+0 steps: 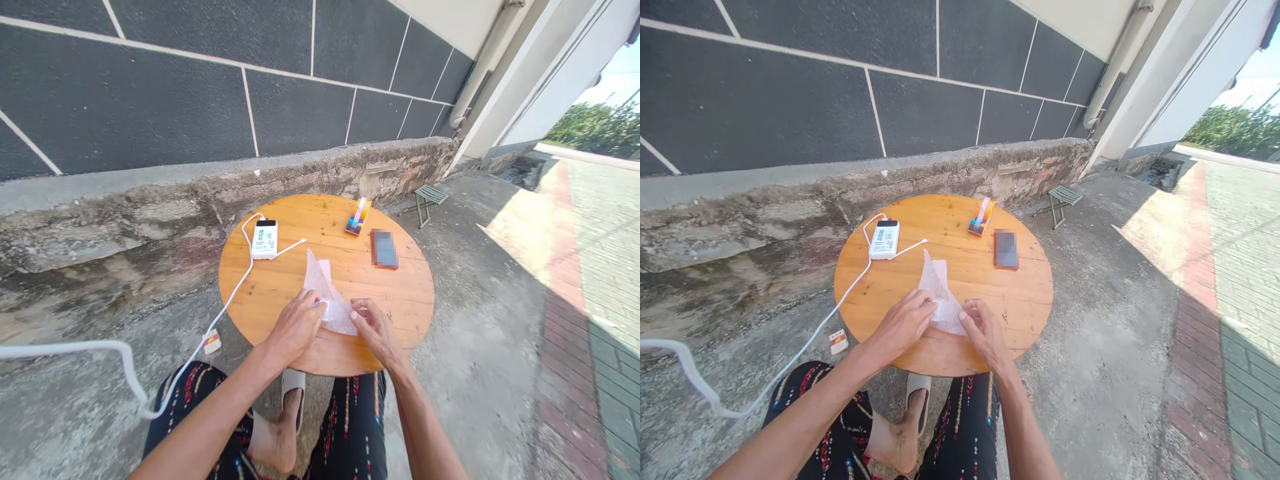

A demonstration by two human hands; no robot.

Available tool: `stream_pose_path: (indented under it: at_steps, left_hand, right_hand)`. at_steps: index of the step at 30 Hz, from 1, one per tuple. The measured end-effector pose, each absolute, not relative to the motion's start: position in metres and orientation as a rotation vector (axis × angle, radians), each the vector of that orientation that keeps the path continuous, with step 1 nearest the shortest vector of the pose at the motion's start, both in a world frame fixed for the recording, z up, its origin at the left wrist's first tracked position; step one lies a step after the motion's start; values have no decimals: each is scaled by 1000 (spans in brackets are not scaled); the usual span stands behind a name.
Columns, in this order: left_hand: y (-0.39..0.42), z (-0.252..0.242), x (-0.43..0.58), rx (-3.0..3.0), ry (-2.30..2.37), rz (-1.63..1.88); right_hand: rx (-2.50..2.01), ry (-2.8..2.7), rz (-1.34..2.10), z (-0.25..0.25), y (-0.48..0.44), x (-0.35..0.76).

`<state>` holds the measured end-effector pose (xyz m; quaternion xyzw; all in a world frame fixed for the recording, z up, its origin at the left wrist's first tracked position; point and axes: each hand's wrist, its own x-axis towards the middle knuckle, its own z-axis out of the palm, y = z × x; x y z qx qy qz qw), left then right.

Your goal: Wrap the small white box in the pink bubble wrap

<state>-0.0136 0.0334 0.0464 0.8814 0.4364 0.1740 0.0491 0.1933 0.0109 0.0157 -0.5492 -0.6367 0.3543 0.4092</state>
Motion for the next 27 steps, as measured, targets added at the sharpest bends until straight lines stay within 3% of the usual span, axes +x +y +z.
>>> stream_pose_path:
  at_steps: [11, 27]
  left_hand:
    - [33, 45, -12, 2741, 1333, 485]
    - [32, 51, -12, 2733, 1327, 453]
  right_hand:
    - [-1441, -2162, 702, 39, 55, 181]
    - [-1765, -1764, 559, 7, 40, 176]
